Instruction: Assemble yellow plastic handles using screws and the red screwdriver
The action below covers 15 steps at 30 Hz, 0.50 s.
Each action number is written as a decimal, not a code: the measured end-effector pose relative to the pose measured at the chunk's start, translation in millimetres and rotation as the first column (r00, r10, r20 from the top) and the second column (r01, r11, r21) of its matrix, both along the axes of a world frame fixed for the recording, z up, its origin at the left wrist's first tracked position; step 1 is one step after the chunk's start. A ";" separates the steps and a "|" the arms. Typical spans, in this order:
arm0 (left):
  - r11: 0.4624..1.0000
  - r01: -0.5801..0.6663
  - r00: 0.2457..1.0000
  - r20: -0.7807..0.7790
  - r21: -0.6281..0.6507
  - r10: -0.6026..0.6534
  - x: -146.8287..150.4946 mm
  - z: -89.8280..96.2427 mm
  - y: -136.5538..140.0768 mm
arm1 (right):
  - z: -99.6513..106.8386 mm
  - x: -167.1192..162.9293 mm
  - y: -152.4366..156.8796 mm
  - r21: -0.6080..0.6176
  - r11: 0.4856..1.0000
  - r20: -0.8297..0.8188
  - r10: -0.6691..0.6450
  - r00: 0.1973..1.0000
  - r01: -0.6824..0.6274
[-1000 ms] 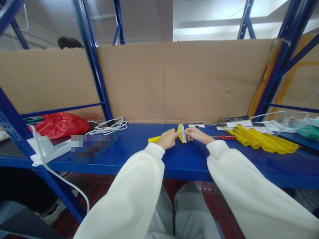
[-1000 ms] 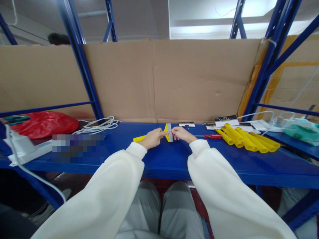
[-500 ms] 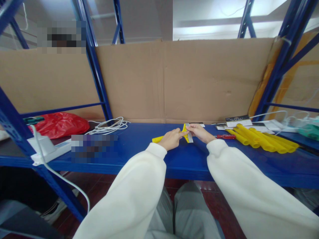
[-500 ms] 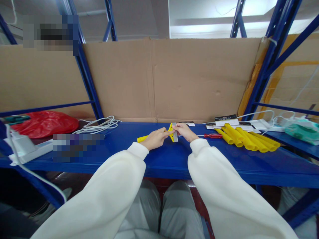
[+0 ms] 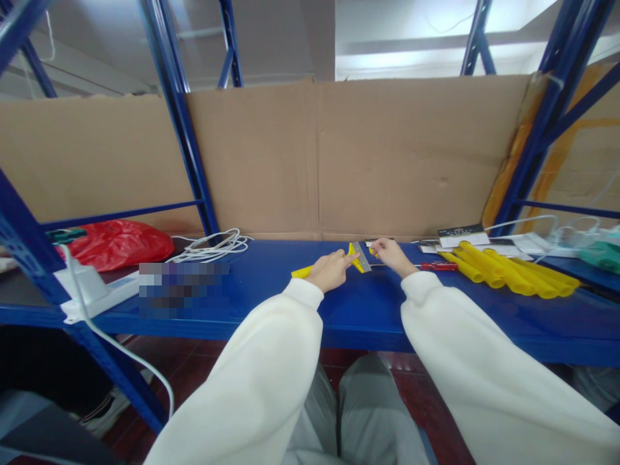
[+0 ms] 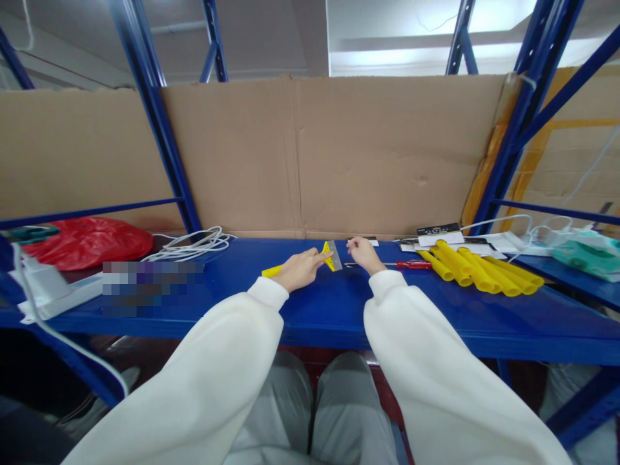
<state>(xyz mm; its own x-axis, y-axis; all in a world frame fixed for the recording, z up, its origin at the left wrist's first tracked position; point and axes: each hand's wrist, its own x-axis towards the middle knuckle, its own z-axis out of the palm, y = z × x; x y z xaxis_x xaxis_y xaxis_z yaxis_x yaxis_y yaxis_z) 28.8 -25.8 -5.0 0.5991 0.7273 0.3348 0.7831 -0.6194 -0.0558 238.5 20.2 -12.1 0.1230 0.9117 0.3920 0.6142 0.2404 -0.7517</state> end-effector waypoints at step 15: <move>0.997 -0.021 1.000 -0.014 -0.074 0.020 0.4 -0.3 2.0 | -5.2 18.6 11.1 -0.112 0.934 0.593 -0.212 0.777 0.340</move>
<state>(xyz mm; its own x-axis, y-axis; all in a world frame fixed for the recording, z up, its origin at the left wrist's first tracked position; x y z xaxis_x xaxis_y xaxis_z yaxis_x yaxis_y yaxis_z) 29.2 -23.8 -5.2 0.5880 0.7618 0.2718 0.7950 -0.6063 -0.0205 257.1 31.3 -17.3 0.1979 0.9385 0.2829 0.9572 -0.1228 -0.2619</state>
